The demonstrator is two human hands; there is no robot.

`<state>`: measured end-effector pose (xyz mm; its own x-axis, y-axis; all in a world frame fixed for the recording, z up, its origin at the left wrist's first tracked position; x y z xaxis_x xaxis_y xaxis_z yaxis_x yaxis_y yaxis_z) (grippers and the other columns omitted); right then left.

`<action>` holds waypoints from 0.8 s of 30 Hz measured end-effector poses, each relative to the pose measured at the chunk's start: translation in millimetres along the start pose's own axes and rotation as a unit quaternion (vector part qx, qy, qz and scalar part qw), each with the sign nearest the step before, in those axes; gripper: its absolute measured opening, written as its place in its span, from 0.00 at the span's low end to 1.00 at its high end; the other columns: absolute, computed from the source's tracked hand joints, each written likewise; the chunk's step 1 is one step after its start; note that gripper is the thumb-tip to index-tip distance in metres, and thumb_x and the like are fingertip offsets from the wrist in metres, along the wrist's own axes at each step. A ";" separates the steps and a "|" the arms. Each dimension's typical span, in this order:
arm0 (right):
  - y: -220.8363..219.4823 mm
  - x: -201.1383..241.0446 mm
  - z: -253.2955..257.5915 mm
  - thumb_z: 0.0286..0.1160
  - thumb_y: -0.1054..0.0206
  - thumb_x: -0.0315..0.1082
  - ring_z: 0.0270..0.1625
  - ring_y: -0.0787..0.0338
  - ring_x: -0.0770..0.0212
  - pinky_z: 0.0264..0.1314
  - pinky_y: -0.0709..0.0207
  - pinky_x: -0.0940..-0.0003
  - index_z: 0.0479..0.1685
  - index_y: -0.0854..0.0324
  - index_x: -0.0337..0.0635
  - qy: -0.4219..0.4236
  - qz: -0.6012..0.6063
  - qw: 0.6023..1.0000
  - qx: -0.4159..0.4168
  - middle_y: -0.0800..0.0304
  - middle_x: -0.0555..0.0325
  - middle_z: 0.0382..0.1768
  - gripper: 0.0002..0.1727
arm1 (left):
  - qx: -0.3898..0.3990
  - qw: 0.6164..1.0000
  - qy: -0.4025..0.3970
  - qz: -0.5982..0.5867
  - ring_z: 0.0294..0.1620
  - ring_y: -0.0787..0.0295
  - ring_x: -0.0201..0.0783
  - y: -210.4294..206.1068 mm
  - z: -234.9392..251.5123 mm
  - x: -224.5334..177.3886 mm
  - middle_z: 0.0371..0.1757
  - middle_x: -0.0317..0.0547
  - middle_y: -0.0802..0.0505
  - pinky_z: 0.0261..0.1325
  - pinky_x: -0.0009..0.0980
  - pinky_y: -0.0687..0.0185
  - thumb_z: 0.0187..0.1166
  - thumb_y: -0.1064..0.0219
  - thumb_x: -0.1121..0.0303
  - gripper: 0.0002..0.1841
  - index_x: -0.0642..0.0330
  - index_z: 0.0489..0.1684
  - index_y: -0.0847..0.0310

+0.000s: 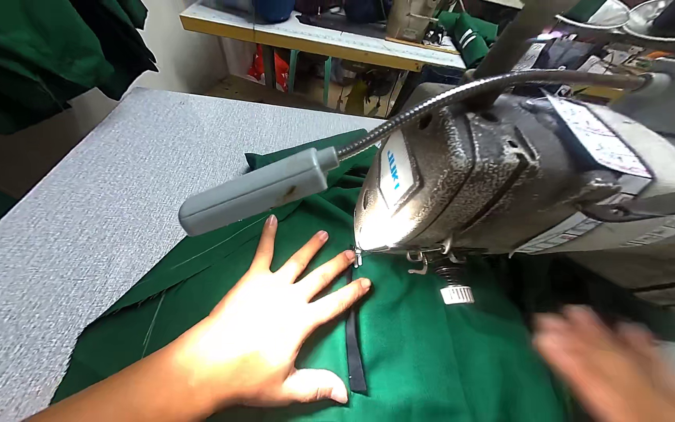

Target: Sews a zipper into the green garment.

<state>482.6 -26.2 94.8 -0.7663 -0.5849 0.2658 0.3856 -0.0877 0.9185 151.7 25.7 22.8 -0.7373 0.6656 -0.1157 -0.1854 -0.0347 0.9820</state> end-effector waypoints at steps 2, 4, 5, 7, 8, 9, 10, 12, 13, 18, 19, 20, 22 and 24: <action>-39.3 46.5 20.5 0.86 0.59 0.69 0.89 0.38 0.33 0.89 0.56 0.26 0.83 0.31 0.31 -0.023 0.083 0.993 0.083 0.27 0.33 0.81 0.48 | -0.046 0.998 0.034 -0.003 0.92 0.44 0.61 6.2 -10.0 -9.8 0.91 0.43 0.31 0.73 0.90 0.61 0.74 0.64 0.21 0.48 0.36 0.93 0.44; -72.3 72.5 25.7 0.81 0.60 0.74 0.90 0.44 0.25 0.85 0.62 0.17 0.86 0.39 0.25 -0.056 0.101 0.979 0.170 0.38 0.29 0.86 0.56 | -0.033 0.995 0.093 -0.028 0.90 0.41 0.66 16.5 -26.3 -22.5 0.89 0.49 0.29 0.71 0.90 0.58 0.81 0.58 0.30 0.44 0.48 0.93 0.42; -83.2 78.1 23.2 0.80 0.61 0.75 0.91 0.46 0.27 0.85 0.65 0.16 0.88 0.41 0.26 -0.061 0.086 0.974 0.200 0.40 0.32 0.88 0.57 | 0.006 0.990 0.128 -0.055 0.91 0.45 0.70 22.9 -35.7 -27.5 0.91 0.53 0.32 0.71 0.91 0.62 0.83 0.55 0.32 0.43 0.51 0.93 0.44; -92.3 80.5 15.5 0.78 0.60 0.76 0.91 0.43 0.30 0.84 0.65 0.17 0.88 0.38 0.31 -0.040 0.039 0.975 0.215 0.38 0.39 0.89 0.57 | 0.089 0.977 0.172 -0.089 0.92 0.54 0.76 26.0 -56.5 -29.3 0.93 0.59 0.40 0.73 0.91 0.68 0.83 0.54 0.33 0.44 0.52 0.95 0.48; -92.1 79.2 12.4 0.78 0.59 0.77 0.91 0.43 0.31 0.84 0.65 0.18 0.88 0.37 0.34 -0.027 0.028 0.974 0.223 0.38 0.41 0.89 0.56 | 0.118 0.974 0.173 -0.092 0.92 0.57 0.76 23.1 -66.8 -26.0 0.94 0.59 0.44 0.73 0.91 0.71 0.81 0.55 0.30 0.45 0.49 0.96 0.49; -90.5 77.7 10.1 0.78 0.59 0.77 0.92 0.45 0.31 0.85 0.66 0.18 0.89 0.36 0.38 -0.018 0.026 0.971 0.235 0.38 0.43 0.90 0.54 | 0.126 0.975 0.160 -0.090 0.92 0.58 0.76 19.8 -75.4 -21.1 0.94 0.59 0.44 0.74 0.90 0.71 0.79 0.55 0.28 0.46 0.45 0.95 0.48; -88.8 76.4 8.7 0.78 0.58 0.77 0.92 0.46 0.31 0.84 0.66 0.17 0.89 0.35 0.42 -0.011 0.032 0.969 0.245 0.39 0.45 0.91 0.53 | 0.133 0.977 0.144 -0.089 0.93 0.58 0.75 18.9 -80.7 -16.5 0.95 0.59 0.44 0.74 0.90 0.72 0.77 0.56 0.26 0.46 0.42 0.95 0.47; -87.7 75.0 6.7 0.77 0.56 0.77 0.93 0.47 0.31 0.84 0.66 0.17 0.88 0.32 0.48 -0.009 0.047 0.968 0.247 0.39 0.47 0.91 0.50 | 0.152 0.977 0.129 -0.073 0.93 0.60 0.75 22.8 -82.2 -12.1 0.95 0.56 0.45 0.72 0.91 0.74 0.74 0.58 0.21 0.50 0.40 0.96 0.49; -87.2 74.8 6.7 0.77 0.55 0.76 0.93 0.48 0.31 0.84 0.66 0.16 0.88 0.31 0.49 -0.012 0.052 0.968 0.247 0.39 0.46 0.91 0.49 | 0.145 0.980 0.126 -0.059 0.92 0.59 0.76 26.7 -78.5 -13.0 0.95 0.57 0.43 0.71 0.92 0.74 0.72 0.60 0.20 0.52 0.43 0.96 0.49; -84.1 78.2 10.0 0.79 0.51 0.73 0.90 0.37 0.34 0.86 0.59 0.21 0.78 0.20 0.50 0.003 0.036 0.985 0.171 0.27 0.42 0.84 0.43 | -0.121 0.992 -0.023 -0.008 0.78 0.20 0.55 21.6 -29.1 -28.4 0.77 0.49 0.15 0.71 0.61 0.24 0.91 0.47 0.58 0.20 0.44 0.79 0.26; -83.9 79.3 9.8 0.80 0.53 0.73 0.88 0.33 0.37 0.87 0.54 0.26 0.76 0.18 0.50 0.014 0.016 0.988 0.152 0.23 0.44 0.81 0.42 | -0.144 0.986 -0.086 -0.018 0.72 0.16 0.51 14.6 -18.1 -27.9 0.76 0.48 0.14 0.63 0.50 0.18 0.90 0.48 0.66 0.19 0.44 0.76 0.25; -83.7 79.9 9.6 0.81 0.55 0.73 0.86 0.30 0.40 0.88 0.50 0.31 0.74 0.17 0.51 0.024 -0.004 0.990 0.137 0.20 0.46 0.78 0.42 | -0.149 0.978 -0.141 -0.035 0.67 0.14 0.51 8.7 -9.5 -26.4 0.75 0.50 0.14 0.56 0.45 0.18 0.89 0.49 0.69 0.18 0.47 0.72 0.22; -83.6 80.4 8.6 0.82 0.57 0.73 0.81 0.23 0.46 0.85 0.41 0.43 0.73 0.16 0.55 0.035 -0.040 0.991 0.122 0.16 0.50 0.75 0.41 | -0.152 0.967 -0.200 -0.050 0.58 0.11 0.50 4.0 -1.0 -22.0 0.68 0.51 0.11 0.47 0.40 0.17 0.88 0.49 0.72 0.14 0.53 0.57 0.17; -84.2 79.8 9.1 0.84 0.55 0.69 0.74 0.18 0.48 0.78 0.34 0.49 0.74 0.17 0.57 0.029 -0.045 0.992 0.115 0.12 0.52 0.70 0.37 | -0.154 0.962 -0.216 -0.061 0.54 0.11 0.48 3.5 -1.5 -15.2 0.60 0.49 0.08 0.47 0.38 0.16 0.86 0.49 0.73 0.12 0.55 0.48 0.16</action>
<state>384.2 -58.2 41.3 -0.7587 -0.6291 0.1691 0.1853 0.0404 0.9819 161.3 14.4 27.8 -0.3706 0.9245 -0.0891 -0.4867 -0.1116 0.8664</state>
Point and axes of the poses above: each hand's wrist, its own z-axis towards the middle knuckle, its own y-axis out of the back of the hand, x = y × z, the point moved 2 cm from there along z, towards the middle knuckle
